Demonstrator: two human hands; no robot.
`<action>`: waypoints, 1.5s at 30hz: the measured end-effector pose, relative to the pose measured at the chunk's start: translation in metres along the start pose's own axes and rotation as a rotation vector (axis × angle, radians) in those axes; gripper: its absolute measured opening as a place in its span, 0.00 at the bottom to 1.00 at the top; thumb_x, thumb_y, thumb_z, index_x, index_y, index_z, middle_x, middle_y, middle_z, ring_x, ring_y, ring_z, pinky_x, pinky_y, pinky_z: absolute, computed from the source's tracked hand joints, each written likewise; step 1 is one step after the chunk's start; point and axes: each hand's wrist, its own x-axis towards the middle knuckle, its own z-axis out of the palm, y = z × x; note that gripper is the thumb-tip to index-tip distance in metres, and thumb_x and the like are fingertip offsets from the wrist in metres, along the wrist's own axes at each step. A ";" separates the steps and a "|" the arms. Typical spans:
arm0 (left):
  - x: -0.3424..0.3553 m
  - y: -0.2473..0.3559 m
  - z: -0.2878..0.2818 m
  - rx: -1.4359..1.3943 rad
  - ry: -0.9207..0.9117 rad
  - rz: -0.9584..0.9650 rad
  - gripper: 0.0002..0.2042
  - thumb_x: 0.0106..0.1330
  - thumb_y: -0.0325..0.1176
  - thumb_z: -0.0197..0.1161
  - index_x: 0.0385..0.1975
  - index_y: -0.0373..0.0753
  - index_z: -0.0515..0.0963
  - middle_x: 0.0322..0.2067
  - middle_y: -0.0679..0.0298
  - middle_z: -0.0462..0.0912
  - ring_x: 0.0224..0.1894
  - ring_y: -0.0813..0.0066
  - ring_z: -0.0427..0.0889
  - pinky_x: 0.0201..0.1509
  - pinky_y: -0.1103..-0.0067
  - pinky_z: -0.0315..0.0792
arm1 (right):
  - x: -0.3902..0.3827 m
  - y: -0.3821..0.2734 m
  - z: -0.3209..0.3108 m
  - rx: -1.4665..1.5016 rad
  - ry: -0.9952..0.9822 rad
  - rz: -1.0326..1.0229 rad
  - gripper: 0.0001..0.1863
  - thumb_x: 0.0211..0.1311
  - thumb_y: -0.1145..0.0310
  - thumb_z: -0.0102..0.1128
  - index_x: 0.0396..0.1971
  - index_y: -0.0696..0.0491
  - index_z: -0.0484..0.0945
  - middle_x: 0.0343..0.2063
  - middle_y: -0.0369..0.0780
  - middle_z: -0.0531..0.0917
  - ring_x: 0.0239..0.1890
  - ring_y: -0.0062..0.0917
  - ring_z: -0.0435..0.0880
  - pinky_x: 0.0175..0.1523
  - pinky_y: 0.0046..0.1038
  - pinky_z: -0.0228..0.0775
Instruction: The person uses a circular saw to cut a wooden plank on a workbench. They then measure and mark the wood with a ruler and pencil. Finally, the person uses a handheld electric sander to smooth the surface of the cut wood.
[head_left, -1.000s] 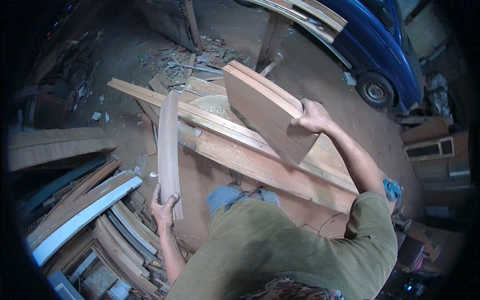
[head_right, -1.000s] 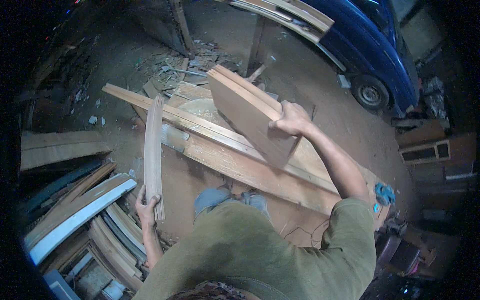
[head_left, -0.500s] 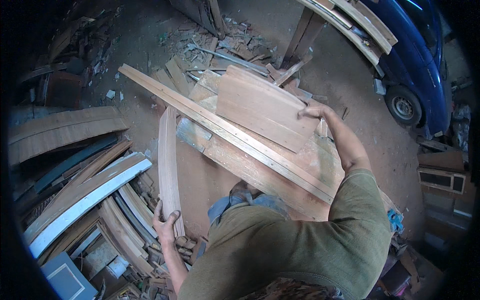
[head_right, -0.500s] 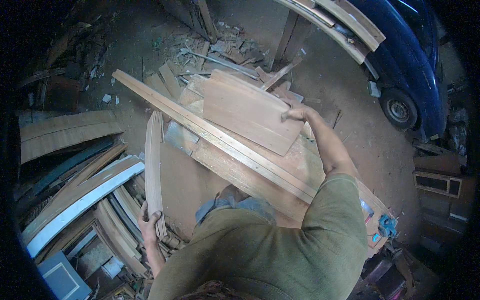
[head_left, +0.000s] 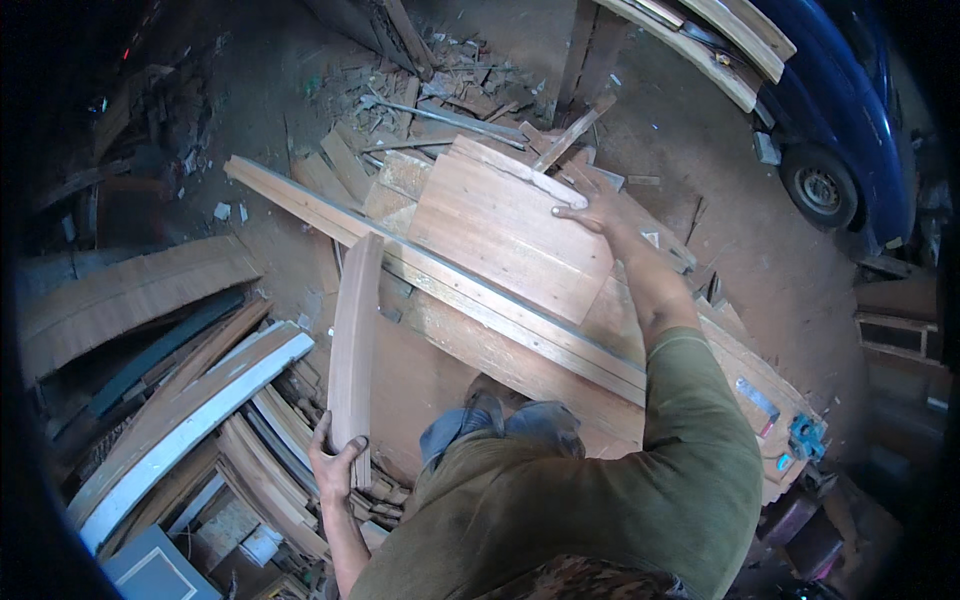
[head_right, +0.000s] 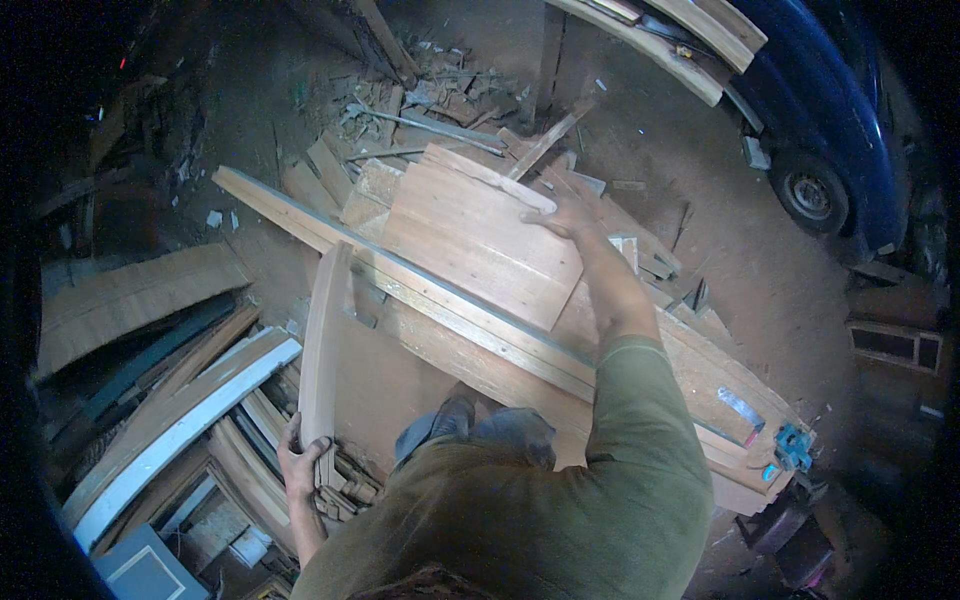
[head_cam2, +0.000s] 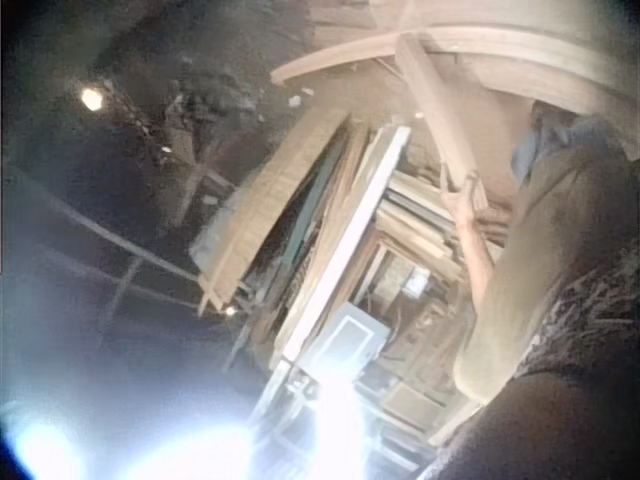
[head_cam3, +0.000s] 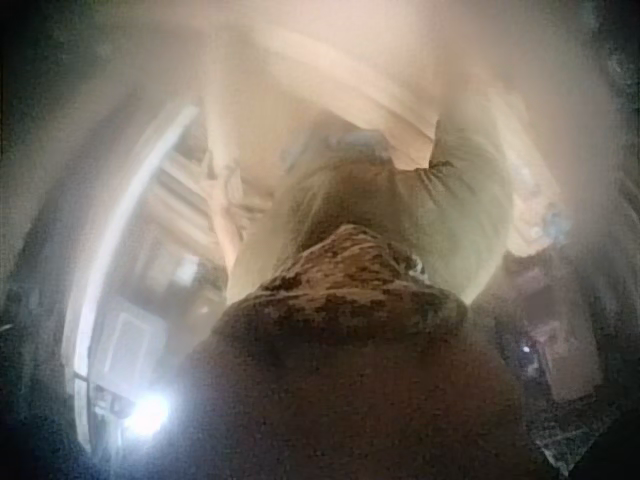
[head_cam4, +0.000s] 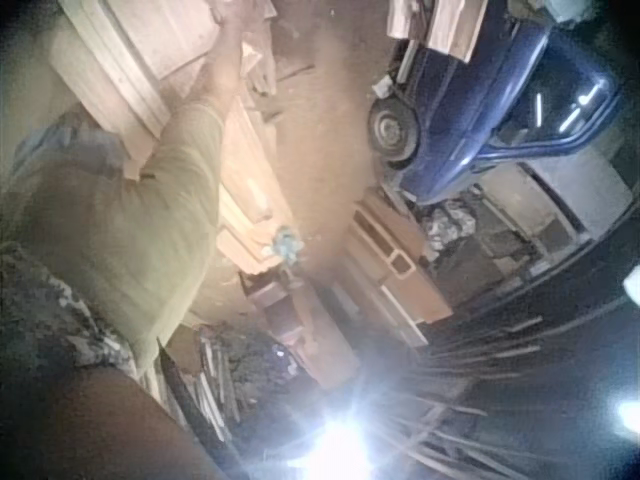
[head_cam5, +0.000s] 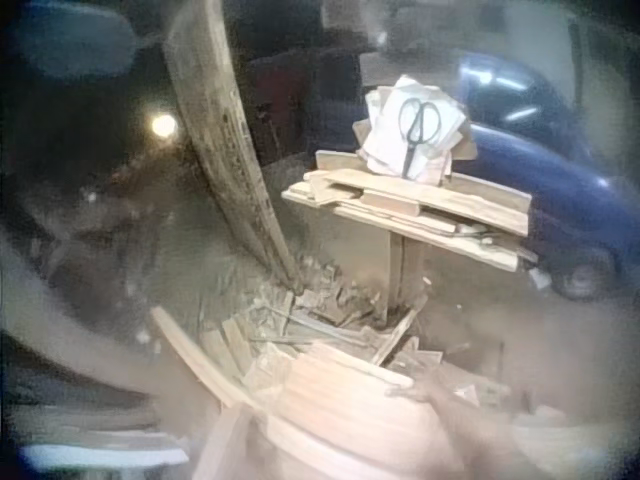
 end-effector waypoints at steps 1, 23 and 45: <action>0.000 0.007 -0.001 0.043 -0.008 0.011 0.44 0.46 0.31 0.75 0.66 0.21 0.67 0.60 0.44 0.77 0.62 0.58 0.76 0.70 0.69 0.66 | 0.007 -0.007 0.008 -0.003 -0.006 -0.008 0.66 0.34 0.20 0.68 0.69 0.54 0.69 0.67 0.57 0.70 0.69 0.50 0.69 0.74 0.42 0.60; 0.014 0.070 0.063 0.639 -0.069 0.649 0.46 0.35 0.47 0.78 0.61 0.34 0.76 0.52 0.44 0.79 0.55 0.48 0.79 0.64 0.60 0.71 | -0.048 -0.040 0.033 0.336 0.466 -0.014 0.40 0.64 0.37 0.61 0.59 0.59 0.79 0.58 0.50 0.81 0.62 0.42 0.78 0.68 0.39 0.67; 0.064 0.127 0.260 0.268 -1.917 0.034 0.39 0.62 0.50 0.66 0.69 0.31 0.66 0.63 0.53 0.76 0.63 0.64 0.75 0.67 0.75 0.68 | -0.466 -0.073 -0.022 1.881 1.464 0.148 0.32 0.72 0.60 0.63 0.66 0.61 0.62 0.58 0.47 0.77 0.59 0.31 0.77 0.65 0.35 0.69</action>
